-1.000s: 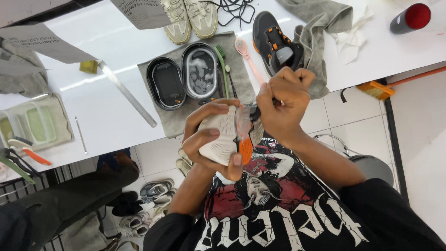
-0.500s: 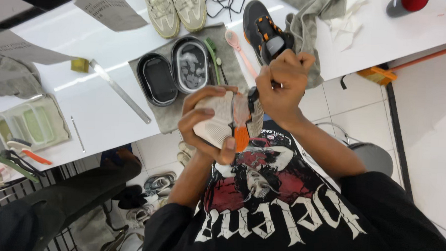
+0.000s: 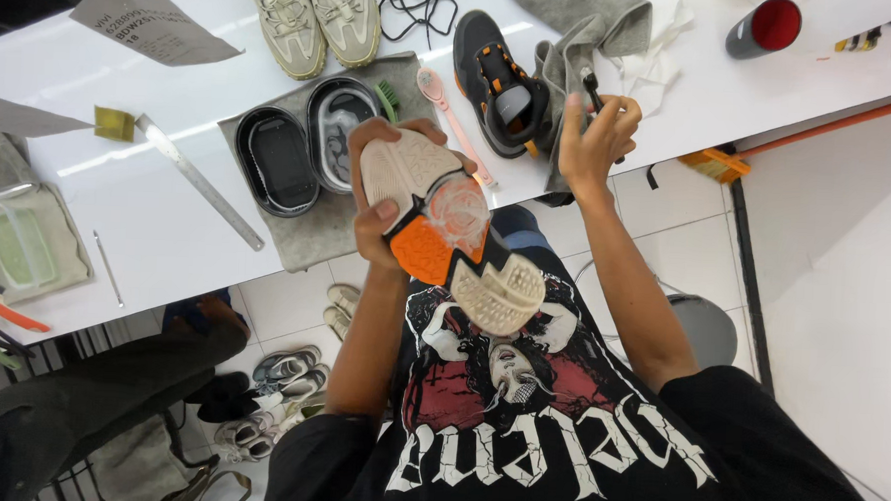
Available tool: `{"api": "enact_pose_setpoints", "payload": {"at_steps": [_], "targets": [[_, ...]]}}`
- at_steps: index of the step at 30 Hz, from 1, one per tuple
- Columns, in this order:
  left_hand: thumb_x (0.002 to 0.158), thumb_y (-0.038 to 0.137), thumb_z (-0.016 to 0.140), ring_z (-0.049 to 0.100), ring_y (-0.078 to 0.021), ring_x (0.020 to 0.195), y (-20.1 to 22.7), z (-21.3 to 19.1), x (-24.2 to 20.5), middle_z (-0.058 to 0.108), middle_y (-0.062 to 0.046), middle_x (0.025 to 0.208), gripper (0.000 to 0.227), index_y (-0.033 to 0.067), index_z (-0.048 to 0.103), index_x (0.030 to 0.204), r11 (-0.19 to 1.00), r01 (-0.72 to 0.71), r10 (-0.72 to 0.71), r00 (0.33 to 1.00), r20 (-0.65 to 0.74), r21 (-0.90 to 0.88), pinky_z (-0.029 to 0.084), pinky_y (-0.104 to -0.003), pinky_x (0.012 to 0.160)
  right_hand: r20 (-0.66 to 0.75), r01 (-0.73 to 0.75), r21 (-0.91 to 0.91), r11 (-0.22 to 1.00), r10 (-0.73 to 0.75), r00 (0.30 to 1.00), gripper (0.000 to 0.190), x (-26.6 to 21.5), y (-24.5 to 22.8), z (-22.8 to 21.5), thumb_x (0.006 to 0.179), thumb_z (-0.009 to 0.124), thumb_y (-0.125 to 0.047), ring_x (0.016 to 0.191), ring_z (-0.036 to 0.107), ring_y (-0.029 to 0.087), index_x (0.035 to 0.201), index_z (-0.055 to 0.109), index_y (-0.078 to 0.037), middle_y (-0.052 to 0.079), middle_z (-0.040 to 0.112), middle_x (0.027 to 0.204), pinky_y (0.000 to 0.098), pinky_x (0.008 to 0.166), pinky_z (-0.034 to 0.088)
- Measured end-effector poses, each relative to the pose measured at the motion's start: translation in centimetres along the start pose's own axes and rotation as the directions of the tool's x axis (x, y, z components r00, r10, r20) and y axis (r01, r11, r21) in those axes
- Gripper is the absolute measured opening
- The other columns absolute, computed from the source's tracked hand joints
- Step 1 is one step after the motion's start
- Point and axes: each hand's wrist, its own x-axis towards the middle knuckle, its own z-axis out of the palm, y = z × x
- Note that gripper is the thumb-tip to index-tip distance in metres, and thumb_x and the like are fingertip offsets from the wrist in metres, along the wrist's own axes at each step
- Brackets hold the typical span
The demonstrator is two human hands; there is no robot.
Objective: The person scrubs the sole of a sneaker with a brush and wipes it with a cloth. They repeatedly alternate between brushing and wiping the shoe's bottom surface.
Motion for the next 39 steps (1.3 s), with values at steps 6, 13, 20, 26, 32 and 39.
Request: {"api": "enact_pose_setpoints", "payload": {"at_steps": [6, 13, 20, 26, 32, 39], "targets": [[0.080, 0.031, 0.061, 0.071, -0.0452, 0.092, -1.5, 0.7, 0.2, 0.053, -0.027, 0.115, 0.057, 0.0091, 0.040, 0.128, 0.908, 0.290, -0.274, 0.957, 0.094, -0.303, 0.060, -0.052, 0.078, 0.166, -0.179, 0.199, 0.964, 0.146, 0.975, 0.028, 1.5, 4.9, -0.5, 0.074, 0.069, -0.005, 0.061, 0.058, 0.023, 0.080, 0.043, -0.016, 0.001, 0.053, 0.063, 0.0363, 0.066, 0.039], [0.083, 0.022, 0.056, 0.071, -0.0329, 0.087, -2.7, 0.5, -0.1, 0.061, -0.026, 0.103, 0.049, 0.0006, 0.044, 0.126, 0.945, 0.327, -0.325, 0.944, 0.051, -0.031, 0.059, -0.044, 0.077, 0.261, 0.026, 0.678, 0.735, -0.273, 0.926, 0.051, -5.1, -7.2, -12.2, 0.077, 0.085, -0.017, 0.093, 0.065, 0.019, 0.118, 0.061, 0.002, 0.016, 0.070, 0.100, 0.0359, 0.086, 0.053], [0.103, 0.014, 0.045, 0.065, -0.0341, 0.092, -6.6, -8.4, -6.7, 0.060, -0.030, 0.105, 0.031, -0.0049, 0.042, 0.127, 0.857, 0.362, -0.418, 0.905, 0.084, 0.366, 0.053, -0.037, 0.088, 0.031, 0.501, 0.378, 0.779, -0.551, 0.834, 0.023, -8.1, -12.0, -6.9, 0.088, 0.077, -0.022, 0.051, 0.057, 0.036, 0.077, 0.062, -0.009, 0.008, 0.054, 0.059, 0.0363, 0.047, 0.043], [0.087, 0.028, 0.059, 0.057, -0.0105, 0.081, -1.1, -0.9, -3.5, 0.062, -0.004, 0.095, 0.049, 0.0073, 0.051, 0.131, 0.832, 0.535, -0.534, 0.844, -0.052, 0.145, 0.046, -0.026, 0.073, 0.149, 0.264, 0.277, 0.924, -0.312, 0.938, 0.018, -4.3, -15.6, -5.2, 0.089, 0.068, -0.012, 0.056, 0.039, 0.014, 0.081, 0.052, -0.010, -0.001, 0.047, 0.064, 0.0324, 0.054, 0.038], [0.099, 0.026, 0.049, 0.070, -0.0305, 0.101, -5.8, -12.8, -8.4, 0.063, -0.026, 0.126, 0.056, 0.0125, 0.034, 0.151, 0.847, 0.531, -0.526, 0.829, -0.188, -0.031, 0.060, -0.041, 0.091, 0.470, 0.359, 0.364, 0.859, -0.503, 0.726, 0.016, -12.0, -14.9, -9.5, 0.067, 0.074, -0.007, 0.044, 0.059, 0.036, 0.079, 0.063, -0.008, 0.012, 0.055, 0.048, 0.0402, 0.045, 0.045], [0.095, 0.035, 0.053, 0.071, -0.0310, 0.098, -1.0, -7.1, -4.3, 0.065, -0.028, 0.117, 0.051, 0.0076, 0.044, 0.137, 0.881, 0.472, -0.469, 0.879, -0.083, 0.027, 0.060, -0.044, 0.084, 0.601, 0.049, 0.500, 0.865, -0.386, 0.699, 0.023, -13.3, -13.7, -9.9, 0.069, 0.067, 0.002, 0.051, 0.066, 0.038, 0.091, 0.070, 0.002, 0.024, 0.066, 0.060, 0.0444, 0.048, 0.046]]}}
